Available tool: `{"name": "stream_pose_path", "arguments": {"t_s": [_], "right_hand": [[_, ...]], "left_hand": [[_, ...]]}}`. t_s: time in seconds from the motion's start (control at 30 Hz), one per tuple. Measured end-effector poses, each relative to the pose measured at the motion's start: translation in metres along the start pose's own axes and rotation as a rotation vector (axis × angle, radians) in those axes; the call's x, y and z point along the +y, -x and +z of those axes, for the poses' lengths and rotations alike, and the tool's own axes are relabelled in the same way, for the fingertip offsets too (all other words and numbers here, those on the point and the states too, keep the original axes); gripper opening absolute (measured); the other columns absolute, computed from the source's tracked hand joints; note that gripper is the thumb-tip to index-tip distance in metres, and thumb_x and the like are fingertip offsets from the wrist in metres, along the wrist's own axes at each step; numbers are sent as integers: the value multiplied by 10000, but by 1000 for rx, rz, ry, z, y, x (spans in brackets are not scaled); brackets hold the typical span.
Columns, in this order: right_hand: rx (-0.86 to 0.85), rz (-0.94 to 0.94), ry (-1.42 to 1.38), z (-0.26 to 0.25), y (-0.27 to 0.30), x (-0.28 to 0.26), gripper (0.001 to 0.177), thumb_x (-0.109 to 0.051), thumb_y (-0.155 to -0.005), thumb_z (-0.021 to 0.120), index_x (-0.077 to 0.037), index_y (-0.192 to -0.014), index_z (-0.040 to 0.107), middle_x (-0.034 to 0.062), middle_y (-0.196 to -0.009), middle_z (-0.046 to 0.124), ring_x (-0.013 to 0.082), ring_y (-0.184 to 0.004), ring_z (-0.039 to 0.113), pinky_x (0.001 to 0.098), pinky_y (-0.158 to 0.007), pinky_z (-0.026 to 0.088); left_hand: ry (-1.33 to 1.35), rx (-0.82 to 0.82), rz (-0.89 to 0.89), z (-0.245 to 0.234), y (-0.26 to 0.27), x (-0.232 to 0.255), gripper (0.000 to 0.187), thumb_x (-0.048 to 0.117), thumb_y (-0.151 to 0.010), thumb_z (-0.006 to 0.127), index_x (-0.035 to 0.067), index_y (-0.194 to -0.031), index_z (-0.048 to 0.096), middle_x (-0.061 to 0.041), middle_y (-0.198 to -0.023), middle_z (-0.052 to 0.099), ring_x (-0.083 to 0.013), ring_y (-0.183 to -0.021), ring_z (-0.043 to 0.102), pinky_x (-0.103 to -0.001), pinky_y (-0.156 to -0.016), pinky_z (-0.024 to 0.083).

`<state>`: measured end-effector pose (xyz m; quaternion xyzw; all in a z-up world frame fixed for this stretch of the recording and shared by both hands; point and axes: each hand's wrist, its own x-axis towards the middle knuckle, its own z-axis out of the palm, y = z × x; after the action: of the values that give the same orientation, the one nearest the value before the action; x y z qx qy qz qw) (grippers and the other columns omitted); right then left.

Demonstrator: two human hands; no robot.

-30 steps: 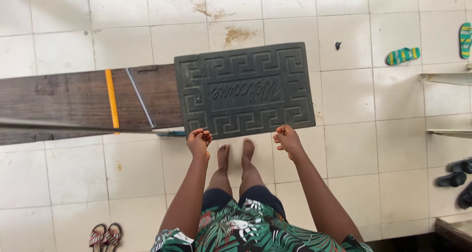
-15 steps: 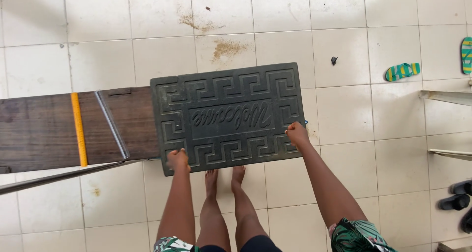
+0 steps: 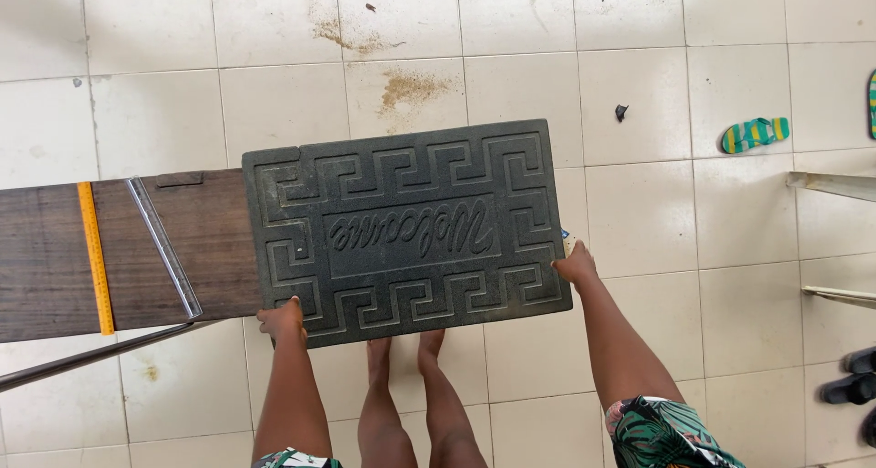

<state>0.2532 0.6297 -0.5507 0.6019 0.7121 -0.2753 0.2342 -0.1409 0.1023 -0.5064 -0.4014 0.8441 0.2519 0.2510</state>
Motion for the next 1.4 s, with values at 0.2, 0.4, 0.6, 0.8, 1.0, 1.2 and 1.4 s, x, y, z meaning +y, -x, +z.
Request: {"name": "stream_pose_path", "arguments": {"t_s": [0.2,0.4,0.6,0.8,1.0,1.2,1.4], "right_hand": [[-250,36,-457,41,-10,41,780,-112,-792,798,-22,-1486,454,228,-1321,688,349,-1198,674,447,-1022,517],[-236,73,-474,35,15,41,706,-93,-814,788,-23,-1445,479,214,-1273,692,319,-1146,685,436,-966,534],[-142,94,-386,-9,59,15,531,-196,-801,864,18,-1220,617,211,-1097,730,310,-983,716,434,-862,574],[-117,74,-505,-20,89,0,461,-137,-778,848,-9,-1173,648,164,-1089,749,283,-956,728,409,-844,571],[69,62,-406,-50,130,-31,574,-127,-777,874,-37,-1262,581,159,-1195,695,308,-1038,691,436,-877,548],[155,7,-332,-77,188,-65,448,-209,-820,847,-76,-1190,633,146,-1137,749,334,-1048,714,462,-873,548],[196,-58,-237,-116,238,-91,418,-248,-854,836,-42,-1157,635,166,-1112,759,355,-1049,714,488,-871,554]], "left_hand": [[-151,-27,22,-5,4,-20,1026,383,-864,837,43,-1606,214,-245,-1570,268,-526,-1396,415,-570,-1118,451],[17,-45,177,-3,-45,-48,1003,361,-775,907,32,-1562,379,-227,-1582,375,-450,-1432,432,-510,-1184,404],[-195,9,300,-43,-42,-44,746,407,-854,873,43,-1440,590,-217,-1444,538,-410,-1316,530,-501,-1039,469],[-84,-144,295,-69,-61,-36,448,303,-957,774,-47,-1224,689,-181,-1130,719,-317,-1043,672,-451,-888,521],[-296,53,451,-74,-12,-12,367,340,-984,686,25,-1172,671,-201,-1137,707,-401,-1033,665,-538,-843,518],[-304,60,584,-99,35,11,364,353,-988,695,19,-1134,707,-206,-1121,732,-411,-1043,689,-527,-867,529],[-297,44,767,-140,79,56,411,360,-866,811,18,-1077,725,-209,-1069,731,-382,-978,691,-496,-819,534]]}}
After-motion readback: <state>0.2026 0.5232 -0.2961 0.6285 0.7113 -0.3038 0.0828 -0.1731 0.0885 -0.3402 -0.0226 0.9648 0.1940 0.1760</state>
